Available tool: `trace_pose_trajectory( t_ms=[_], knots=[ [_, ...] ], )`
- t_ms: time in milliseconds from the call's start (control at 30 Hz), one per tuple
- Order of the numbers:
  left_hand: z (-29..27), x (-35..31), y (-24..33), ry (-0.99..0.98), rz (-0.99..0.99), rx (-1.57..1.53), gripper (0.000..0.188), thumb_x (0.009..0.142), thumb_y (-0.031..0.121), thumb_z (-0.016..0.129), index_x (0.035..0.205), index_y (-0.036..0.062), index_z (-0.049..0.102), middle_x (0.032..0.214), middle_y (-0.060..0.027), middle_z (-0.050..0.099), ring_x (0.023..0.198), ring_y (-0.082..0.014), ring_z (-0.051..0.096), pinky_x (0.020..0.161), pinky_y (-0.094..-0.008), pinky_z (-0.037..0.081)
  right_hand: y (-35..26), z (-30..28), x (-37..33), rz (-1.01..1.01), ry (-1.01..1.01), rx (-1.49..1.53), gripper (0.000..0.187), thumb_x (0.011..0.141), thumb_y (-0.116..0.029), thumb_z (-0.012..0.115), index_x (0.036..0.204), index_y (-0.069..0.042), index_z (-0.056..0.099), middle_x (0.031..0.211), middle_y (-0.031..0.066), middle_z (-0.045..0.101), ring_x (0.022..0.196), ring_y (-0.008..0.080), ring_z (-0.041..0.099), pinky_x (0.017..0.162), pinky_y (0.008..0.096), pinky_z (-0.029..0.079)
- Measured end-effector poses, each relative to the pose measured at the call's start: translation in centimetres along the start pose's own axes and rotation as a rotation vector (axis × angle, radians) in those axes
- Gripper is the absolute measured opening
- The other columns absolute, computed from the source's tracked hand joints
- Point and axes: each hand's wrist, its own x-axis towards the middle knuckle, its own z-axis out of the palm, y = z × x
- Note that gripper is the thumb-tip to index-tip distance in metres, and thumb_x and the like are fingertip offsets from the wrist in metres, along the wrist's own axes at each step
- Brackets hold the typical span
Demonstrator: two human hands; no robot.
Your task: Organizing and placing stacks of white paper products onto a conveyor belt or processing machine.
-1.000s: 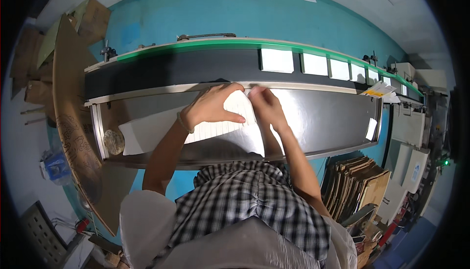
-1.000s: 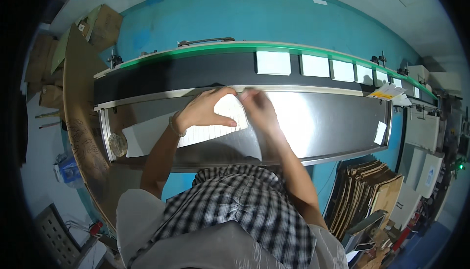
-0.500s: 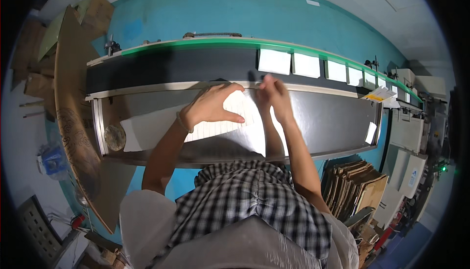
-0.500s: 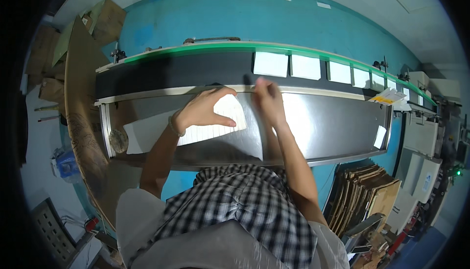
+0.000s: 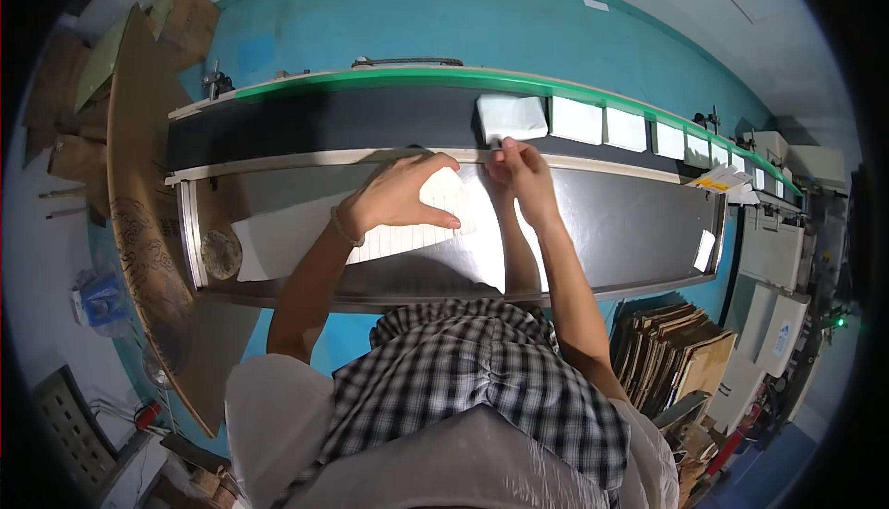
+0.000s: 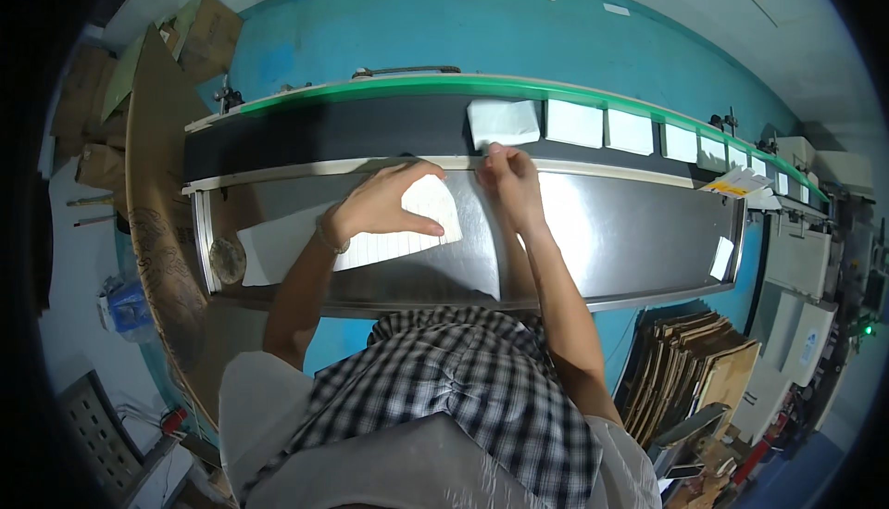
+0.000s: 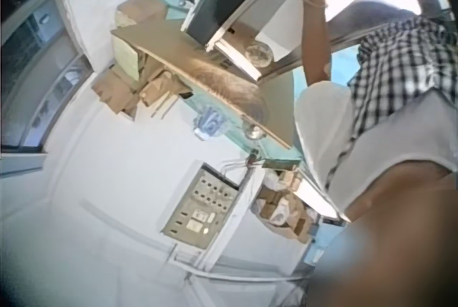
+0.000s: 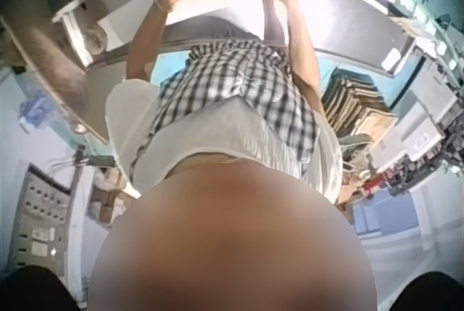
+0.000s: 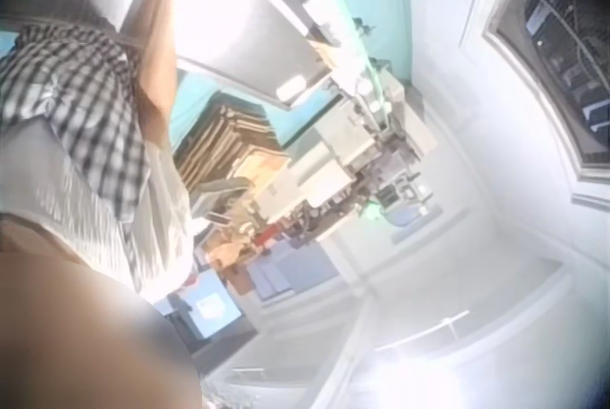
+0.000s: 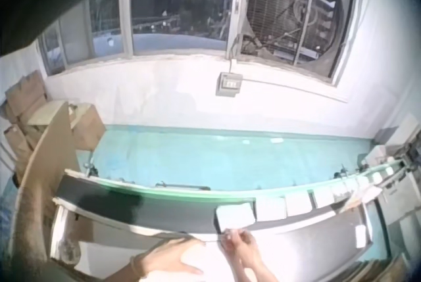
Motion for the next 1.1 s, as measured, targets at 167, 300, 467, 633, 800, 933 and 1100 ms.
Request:
trace_pose_trajectory(
  t_ms=[167, 300, 467, 633, 800, 933, 1100],
  knots=[
    [-0.1, -0.6, -0.7, 0.038, 0.005, 0.008, 0.079, 0.070, 0.043, 0.085, 0.134, 0.0074, 0.053, 0.128, -0.0208, 0.061, 0.119, -0.0392, 0.058, 0.099, -0.0444, 0.047, 0.9, 3.2, -5.0, 0.036, -0.278, -0.409, 0.053, 0.095, -0.044, 0.067, 0.118, 0.004, 0.062, 0.096, 0.0074, 0.064, 0.082, 0.0119, 0.057, 0.073, 0.0278, 0.048],
    [-0.4, -1.6, -1.1, 0.045, -0.028, 0.020, 0.079, 0.070, 0.044, 0.085, 0.133, 0.0074, 0.053, 0.128, -0.0202, 0.061, 0.119, -0.0394, 0.059, 0.100, -0.0447, 0.047, 0.8, 2.9, -5.0, 0.293, -0.194, 0.075, 0.049, 0.097, -0.036, 0.066, 0.124, 0.004, 0.061, 0.096, 0.0080, 0.067, 0.088, 0.0141, 0.062, 0.076, 0.0291, 0.050],
    [-0.6, -1.3, -1.3, 0.040, -0.041, 0.012, 0.078, 0.069, 0.045, 0.085, 0.131, 0.0084, 0.054, 0.125, -0.0189, 0.062, 0.118, -0.0388, 0.059, 0.099, -0.0441, 0.048, -0.5, 1.6, -1.8, 0.155, -0.150, -0.273, 0.033, 0.094, -0.024, 0.069, 0.109, 0.005, 0.065, 0.090, 0.0085, 0.069, 0.076, 0.0117, 0.062, 0.067, 0.0249, 0.051],
    [-0.7, -1.4, -2.0, 0.069, -0.024, 0.021, 0.077, 0.069, 0.045, 0.085, 0.129, 0.0069, 0.055, 0.123, -0.0190, 0.063, 0.116, -0.0384, 0.060, 0.098, -0.0438, 0.048, -0.1, 3.9, -2.0, 0.103, -0.134, -0.131, 0.040, 0.096, -0.041, 0.067, 0.106, -0.003, 0.058, 0.084, 0.0014, 0.060, 0.073, 0.0113, 0.056, 0.068, 0.0250, 0.047],
    [-0.6, -2.3, -1.7, 0.097, -0.005, 0.051, 0.076, 0.069, 0.040, 0.088, 0.130, 0.0072, 0.055, 0.124, -0.0181, 0.064, 0.115, -0.0363, 0.062, 0.096, -0.0412, 0.050, 1.6, 4.4, -4.2, 0.159, -0.276, -0.175, 0.047, 0.097, -0.042, 0.065, 0.116, 0.001, 0.064, 0.094, 0.0074, 0.065, 0.087, 0.0142, 0.061, 0.079, 0.0278, 0.049],
    [-1.2, -2.6, -1.5, 0.060, -0.054, 0.012, 0.073, 0.070, 0.046, 0.084, 0.127, 0.0093, 0.057, 0.122, -0.0181, 0.064, 0.116, -0.0374, 0.061, 0.097, -0.0442, 0.048, 1.8, 2.5, -3.7, 0.258, -0.272, -0.166, 0.040, 0.097, -0.031, 0.066, 0.118, 0.002, 0.064, 0.094, 0.0089, 0.067, 0.084, 0.0142, 0.062, 0.076, 0.0280, 0.050],
    [-1.5, -2.3, -1.4, 0.057, -0.056, 0.036, 0.072, 0.070, 0.046, 0.085, 0.126, 0.0100, 0.057, 0.122, -0.0175, 0.064, 0.114, -0.0377, 0.061, 0.095, -0.0431, 0.049, 0.7, 2.4, 0.9, 0.088, -0.051, 0.142, 0.030, 0.102, -0.027, 0.061, 0.110, 0.001, 0.060, 0.091, 0.0090, 0.069, 0.077, 0.0123, 0.063, 0.070, 0.0270, 0.051]
  ],
)
